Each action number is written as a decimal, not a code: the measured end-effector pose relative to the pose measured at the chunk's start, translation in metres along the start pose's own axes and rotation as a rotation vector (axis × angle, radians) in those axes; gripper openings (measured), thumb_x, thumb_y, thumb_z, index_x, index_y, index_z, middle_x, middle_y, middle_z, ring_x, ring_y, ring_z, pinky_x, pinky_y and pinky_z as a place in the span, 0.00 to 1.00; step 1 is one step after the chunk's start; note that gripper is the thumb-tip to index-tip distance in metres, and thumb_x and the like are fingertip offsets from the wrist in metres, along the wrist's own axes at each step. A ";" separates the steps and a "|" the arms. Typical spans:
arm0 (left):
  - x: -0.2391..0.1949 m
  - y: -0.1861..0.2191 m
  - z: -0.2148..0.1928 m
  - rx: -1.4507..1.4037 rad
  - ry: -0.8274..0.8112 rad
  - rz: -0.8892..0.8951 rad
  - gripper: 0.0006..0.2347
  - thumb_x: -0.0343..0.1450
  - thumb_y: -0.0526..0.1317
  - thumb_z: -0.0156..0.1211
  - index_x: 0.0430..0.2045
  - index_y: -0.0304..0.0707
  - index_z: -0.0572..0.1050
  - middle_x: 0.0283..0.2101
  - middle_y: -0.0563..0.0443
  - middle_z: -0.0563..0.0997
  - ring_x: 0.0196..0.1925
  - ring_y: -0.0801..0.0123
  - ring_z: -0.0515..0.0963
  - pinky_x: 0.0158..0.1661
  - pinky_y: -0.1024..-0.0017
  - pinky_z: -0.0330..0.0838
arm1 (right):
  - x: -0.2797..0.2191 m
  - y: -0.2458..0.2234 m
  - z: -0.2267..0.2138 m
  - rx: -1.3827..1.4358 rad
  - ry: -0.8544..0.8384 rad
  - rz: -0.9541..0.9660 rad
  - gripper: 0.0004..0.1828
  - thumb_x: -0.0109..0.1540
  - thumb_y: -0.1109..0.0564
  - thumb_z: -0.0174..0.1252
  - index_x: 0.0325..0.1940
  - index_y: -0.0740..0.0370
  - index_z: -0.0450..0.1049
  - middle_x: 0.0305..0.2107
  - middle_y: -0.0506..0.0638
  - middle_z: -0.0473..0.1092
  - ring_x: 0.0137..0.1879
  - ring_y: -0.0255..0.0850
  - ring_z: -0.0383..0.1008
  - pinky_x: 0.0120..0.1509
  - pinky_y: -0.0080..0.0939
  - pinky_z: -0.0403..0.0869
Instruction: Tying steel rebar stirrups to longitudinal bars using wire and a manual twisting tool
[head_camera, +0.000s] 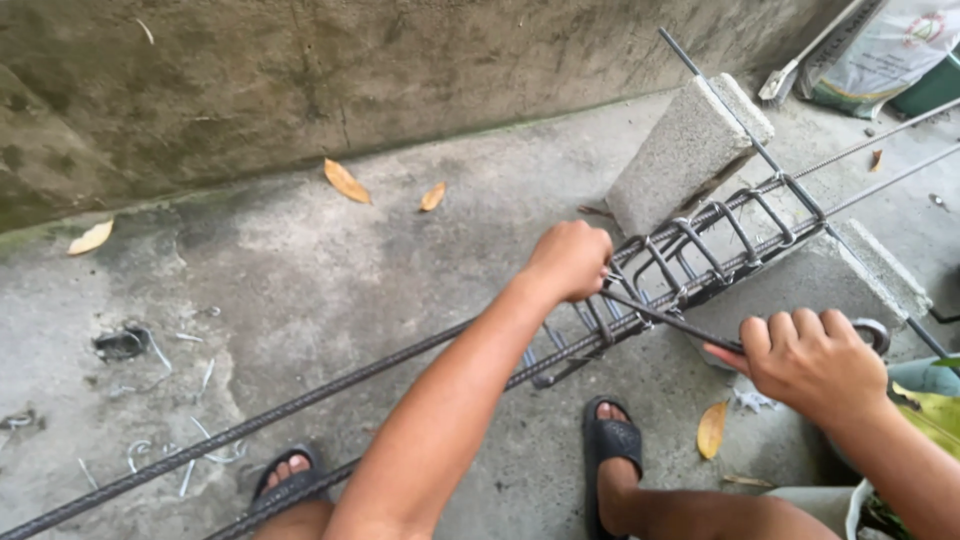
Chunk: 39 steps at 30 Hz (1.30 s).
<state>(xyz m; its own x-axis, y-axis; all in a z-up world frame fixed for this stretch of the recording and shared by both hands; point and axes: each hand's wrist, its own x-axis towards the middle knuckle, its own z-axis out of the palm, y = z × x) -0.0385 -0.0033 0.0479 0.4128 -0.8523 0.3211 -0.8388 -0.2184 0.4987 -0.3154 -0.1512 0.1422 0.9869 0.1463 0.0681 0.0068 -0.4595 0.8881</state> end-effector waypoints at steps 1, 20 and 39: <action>0.003 -0.001 -0.001 0.000 0.008 -0.006 0.03 0.60 0.37 0.66 0.21 0.43 0.85 0.28 0.40 0.84 0.30 0.42 0.82 0.35 0.52 0.77 | 0.003 -0.001 -0.005 -0.004 0.007 -0.006 0.25 0.74 0.38 0.51 0.27 0.52 0.63 0.17 0.42 0.58 0.23 0.38 0.60 0.32 0.40 0.59; 0.013 -0.003 -0.015 -0.310 -0.020 -0.099 0.06 0.60 0.37 0.64 0.26 0.44 0.86 0.31 0.49 0.87 0.33 0.57 0.85 0.39 0.63 0.79 | 0.012 -0.008 -0.047 -0.049 -0.111 0.073 0.32 0.75 0.26 0.45 0.28 0.49 0.63 0.17 0.40 0.61 0.24 0.35 0.65 0.35 0.35 0.61; -0.047 -0.023 -0.001 -0.228 -0.223 -0.235 0.46 0.40 0.68 0.74 0.48 0.38 0.75 0.44 0.44 0.84 0.45 0.47 0.83 0.48 0.55 0.75 | 0.000 -0.077 -0.092 0.079 -0.176 0.446 0.31 0.70 0.25 0.47 0.29 0.50 0.66 0.20 0.43 0.70 0.27 0.39 0.73 0.36 0.35 0.68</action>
<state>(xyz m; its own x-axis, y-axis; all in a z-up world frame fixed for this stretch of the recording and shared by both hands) -0.0382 0.0421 0.0218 0.4757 -0.8796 0.0068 -0.6202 -0.3298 0.7118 -0.3303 -0.0353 0.1156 0.9085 -0.2272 0.3509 -0.4179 -0.5096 0.7521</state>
